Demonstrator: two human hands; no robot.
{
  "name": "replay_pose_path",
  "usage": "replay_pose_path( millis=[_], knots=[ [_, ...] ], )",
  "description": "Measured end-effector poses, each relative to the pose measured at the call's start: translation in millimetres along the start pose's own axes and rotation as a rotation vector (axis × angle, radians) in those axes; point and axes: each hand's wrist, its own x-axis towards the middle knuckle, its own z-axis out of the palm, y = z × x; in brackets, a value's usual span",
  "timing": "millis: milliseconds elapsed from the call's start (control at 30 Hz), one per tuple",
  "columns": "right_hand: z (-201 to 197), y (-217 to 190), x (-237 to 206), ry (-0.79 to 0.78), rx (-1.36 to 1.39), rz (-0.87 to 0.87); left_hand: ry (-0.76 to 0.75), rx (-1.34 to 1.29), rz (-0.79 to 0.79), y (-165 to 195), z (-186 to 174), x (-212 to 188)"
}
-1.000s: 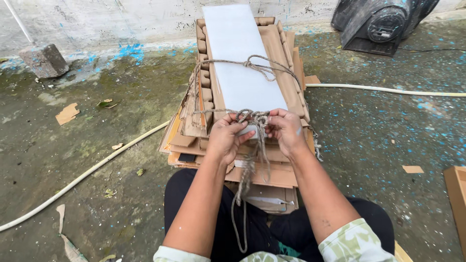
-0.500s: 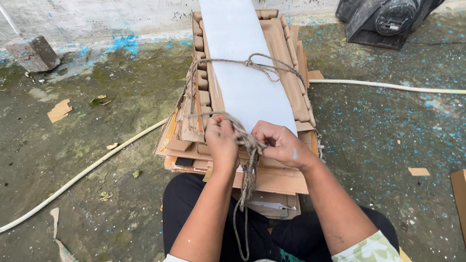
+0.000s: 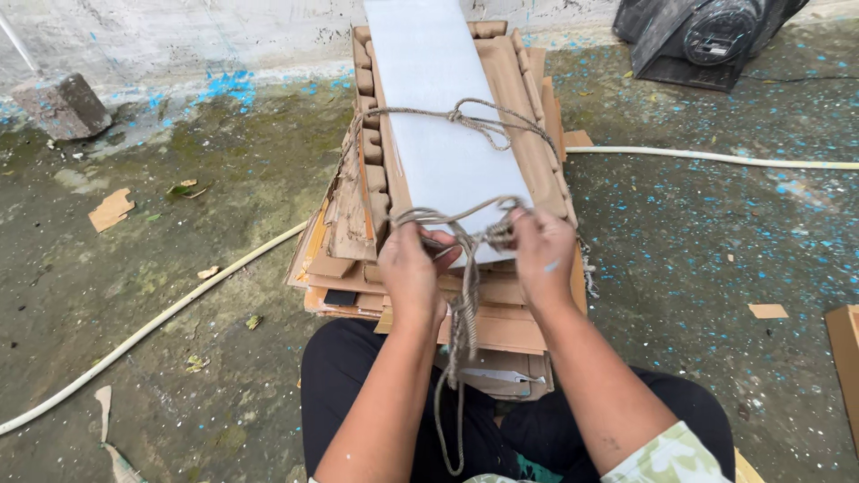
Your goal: The person sits on the ground and stacks flattened cardboard pieces and molded cardboard trays into a pile, places a white foam sheet on top, then wraps rope around the stack and ties knots to secure it into a bundle, tightening the rope at the end.
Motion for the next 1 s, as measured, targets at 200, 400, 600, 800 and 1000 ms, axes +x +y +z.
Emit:
replay_pose_path(
  millis=[200,400,600,800,1000],
  knots=[
    [4,-3,19,0.118,1.143,0.523,-0.033,-0.251,-0.089,9,9,-10],
    [-25,-26,12,-0.673,0.485,0.142,-0.077,-0.032,0.081,-1,-10,6],
    [-52,-64,3,-0.764,0.495,0.352,-0.22,0.2,0.152,-1,-9,-2],
    [-80,-63,4,-0.564,0.805,0.31,-0.364,0.296,0.127,11,10,-28],
    [-102,-46,6,-0.52,0.802,0.231,-0.581,0.137,-0.177,16,25,-46]
  ],
)
